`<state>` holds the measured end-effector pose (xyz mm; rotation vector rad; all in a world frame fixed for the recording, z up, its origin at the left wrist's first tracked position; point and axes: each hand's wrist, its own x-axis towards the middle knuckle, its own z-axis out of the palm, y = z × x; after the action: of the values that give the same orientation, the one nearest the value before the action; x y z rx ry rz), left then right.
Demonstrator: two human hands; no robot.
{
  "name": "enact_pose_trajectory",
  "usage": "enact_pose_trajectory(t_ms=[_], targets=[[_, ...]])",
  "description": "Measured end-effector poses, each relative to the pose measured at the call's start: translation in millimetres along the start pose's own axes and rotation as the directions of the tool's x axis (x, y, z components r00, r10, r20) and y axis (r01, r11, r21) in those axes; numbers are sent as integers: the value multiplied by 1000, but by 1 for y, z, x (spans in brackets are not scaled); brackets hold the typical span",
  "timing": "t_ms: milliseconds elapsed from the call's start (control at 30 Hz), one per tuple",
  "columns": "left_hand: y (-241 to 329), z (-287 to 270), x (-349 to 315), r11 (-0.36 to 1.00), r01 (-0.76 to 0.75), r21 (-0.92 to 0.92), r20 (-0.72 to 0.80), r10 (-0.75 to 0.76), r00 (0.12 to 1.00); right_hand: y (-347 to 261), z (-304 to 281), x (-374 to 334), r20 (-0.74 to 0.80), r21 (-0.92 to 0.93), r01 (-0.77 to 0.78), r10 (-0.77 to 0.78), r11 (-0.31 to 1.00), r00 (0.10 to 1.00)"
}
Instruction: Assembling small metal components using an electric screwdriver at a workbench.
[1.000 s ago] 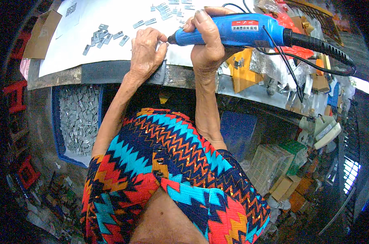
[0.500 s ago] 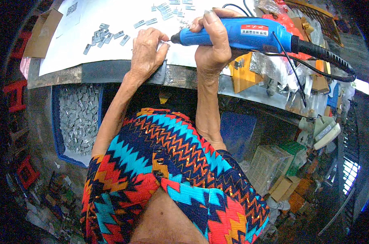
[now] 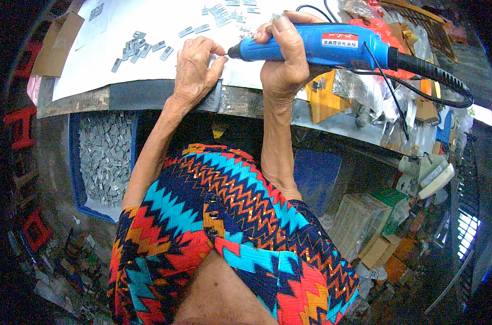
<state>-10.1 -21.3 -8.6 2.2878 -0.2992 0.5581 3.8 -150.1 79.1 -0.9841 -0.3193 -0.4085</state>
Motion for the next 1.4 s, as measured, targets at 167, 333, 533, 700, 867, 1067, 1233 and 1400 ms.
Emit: enact_pose_trajectory(t_ms=[167,333,533,700,867,1067,1233,1400], targets=[[-2,1,-1,1000,1,-3,6,-1,1000,2,-3,0,-9,-13,7,-7,1000,1000],[-2,1,-2,1000,-18,-7,-12,18,1000,2,0,-1,-78,-57,16,-20,998,997],[-2,2,-1,1000,-17,-6,4,17,1000,2,-1,-1,-32,-81,21,-24,997,999],[-2,1,-1,999,-45,-6,-8,45,999,4,5,-2,-71,-61,32,-36,998,997],[-1,0,-2,999,-51,19,-3,51,999,1,3,-5,-20,-154,12,-15,988,1000],[0,-5,-4,1000,-22,-6,4,22,1000,-4,7,-6,-5,-95,2,-2,995,1000],[-13,-24,-4,999,-50,-20,-23,49,999,-11,5,-3,-29,-12,-47,46,999,999],[-35,-54,-6,996,87,10,78,-88,993,-8,3,-3,-12,-43,-27,26,999,1000]])
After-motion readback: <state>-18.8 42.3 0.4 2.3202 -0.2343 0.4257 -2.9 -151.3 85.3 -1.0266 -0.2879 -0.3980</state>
